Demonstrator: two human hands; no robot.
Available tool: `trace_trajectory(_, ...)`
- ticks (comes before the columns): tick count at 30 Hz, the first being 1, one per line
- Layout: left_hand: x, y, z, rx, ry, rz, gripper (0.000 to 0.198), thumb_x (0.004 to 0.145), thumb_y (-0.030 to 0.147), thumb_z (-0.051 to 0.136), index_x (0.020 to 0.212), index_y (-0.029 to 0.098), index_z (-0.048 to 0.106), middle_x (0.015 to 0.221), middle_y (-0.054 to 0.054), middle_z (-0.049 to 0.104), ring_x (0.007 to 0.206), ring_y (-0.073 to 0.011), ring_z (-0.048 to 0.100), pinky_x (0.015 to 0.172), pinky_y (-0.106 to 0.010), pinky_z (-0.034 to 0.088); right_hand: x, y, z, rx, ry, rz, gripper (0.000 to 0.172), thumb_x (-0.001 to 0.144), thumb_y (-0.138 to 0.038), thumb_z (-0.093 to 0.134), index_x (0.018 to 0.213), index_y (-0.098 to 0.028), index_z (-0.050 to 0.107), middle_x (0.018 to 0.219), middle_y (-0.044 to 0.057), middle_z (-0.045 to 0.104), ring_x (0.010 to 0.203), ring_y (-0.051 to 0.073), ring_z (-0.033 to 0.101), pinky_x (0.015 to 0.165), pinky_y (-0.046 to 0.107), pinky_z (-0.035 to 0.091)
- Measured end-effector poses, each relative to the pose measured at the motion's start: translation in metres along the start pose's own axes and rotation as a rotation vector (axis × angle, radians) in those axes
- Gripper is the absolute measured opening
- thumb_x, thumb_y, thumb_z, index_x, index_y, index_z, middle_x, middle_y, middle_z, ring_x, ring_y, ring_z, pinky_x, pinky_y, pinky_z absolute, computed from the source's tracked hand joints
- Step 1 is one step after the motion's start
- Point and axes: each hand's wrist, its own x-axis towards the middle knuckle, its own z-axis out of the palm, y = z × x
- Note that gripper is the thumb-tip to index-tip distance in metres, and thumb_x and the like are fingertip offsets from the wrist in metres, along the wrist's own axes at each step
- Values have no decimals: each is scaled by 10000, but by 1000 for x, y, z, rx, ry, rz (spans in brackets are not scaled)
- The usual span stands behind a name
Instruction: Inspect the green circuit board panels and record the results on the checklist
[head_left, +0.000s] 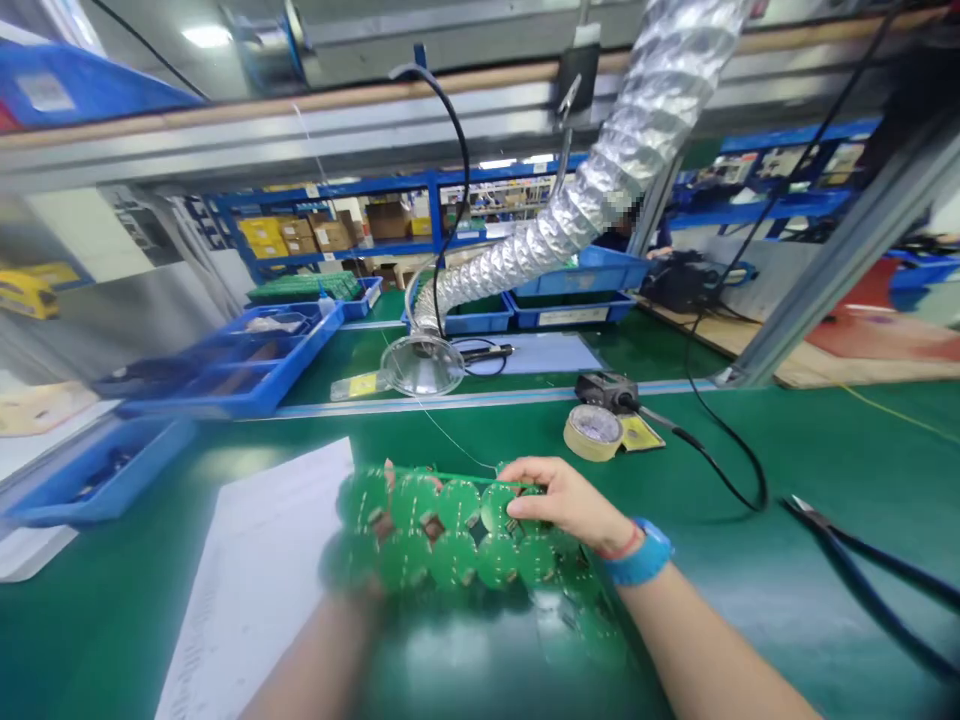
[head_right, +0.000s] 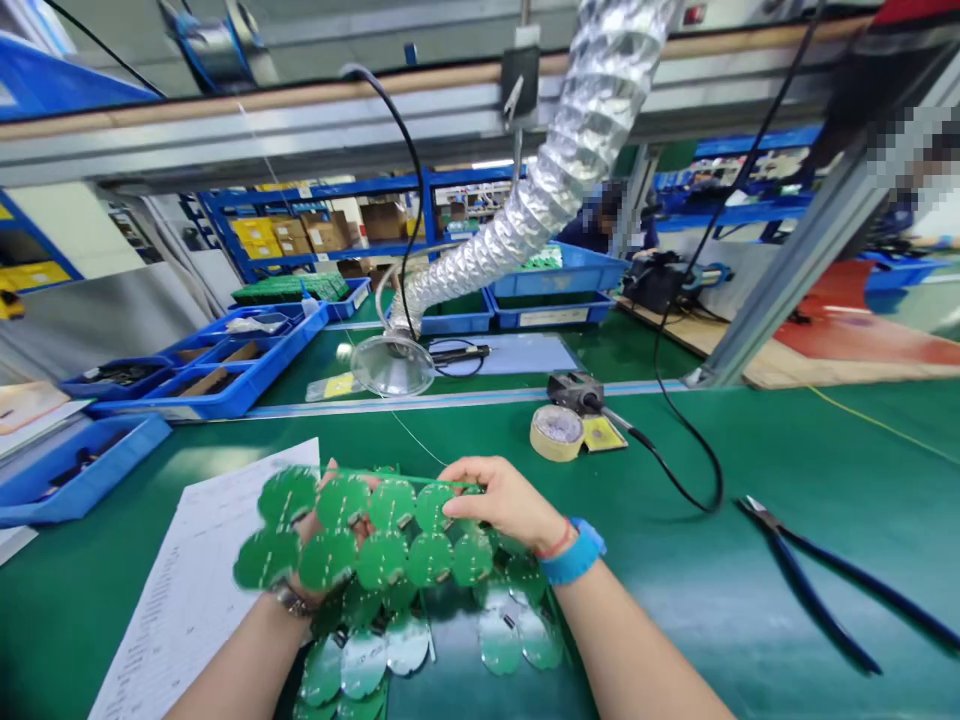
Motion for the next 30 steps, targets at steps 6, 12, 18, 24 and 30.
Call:
trace_trajectory(6,-8,-3,-2,388,-299,-353,552,691,434,600,1160,159,505,884,-121,673,709,-245,650,616,-334,492,-1,0,-16,-36,-31,38,254,599,-225,733,822,-150,638,724,-4,620,647,81,551,607,199,432)
trace_trajectory(12,-7,-10,1,406,-136,-175,503,719,248,618,1199,216,471,880,-77,673,732,-195,648,647,-304,511,12,6,-19,432,474,-32,299,776,-431,526,923,-171,545,833,34,622,629,95,567,524,211,451)
trace_trajectory(18,3,-10,4,284,67,200,331,768,209,568,1096,208,526,1025,-58,636,870,-165,613,748,-266,490,10,17,20,347,113,5,282,794,-367,528,1007,-189,480,781,-1,566,560,95,562,447,212,450)
trace_trajectory(24,1,-17,4,313,82,211,276,785,211,549,1058,198,510,980,-46,647,860,-163,614,724,-269,492,1,20,40,20,61,6,237,817,-378,488,716,-177,414,575,-78,400,421,44,448,372,168,379)
trace_trajectory(30,0,-18,5,426,145,291,150,776,246,560,905,177,528,842,-26,673,771,-163,631,690,-282,498,-3,15,41,-79,101,-14,283,810,-390,492,657,-189,366,572,-75,333,440,42,410,391,163,401)
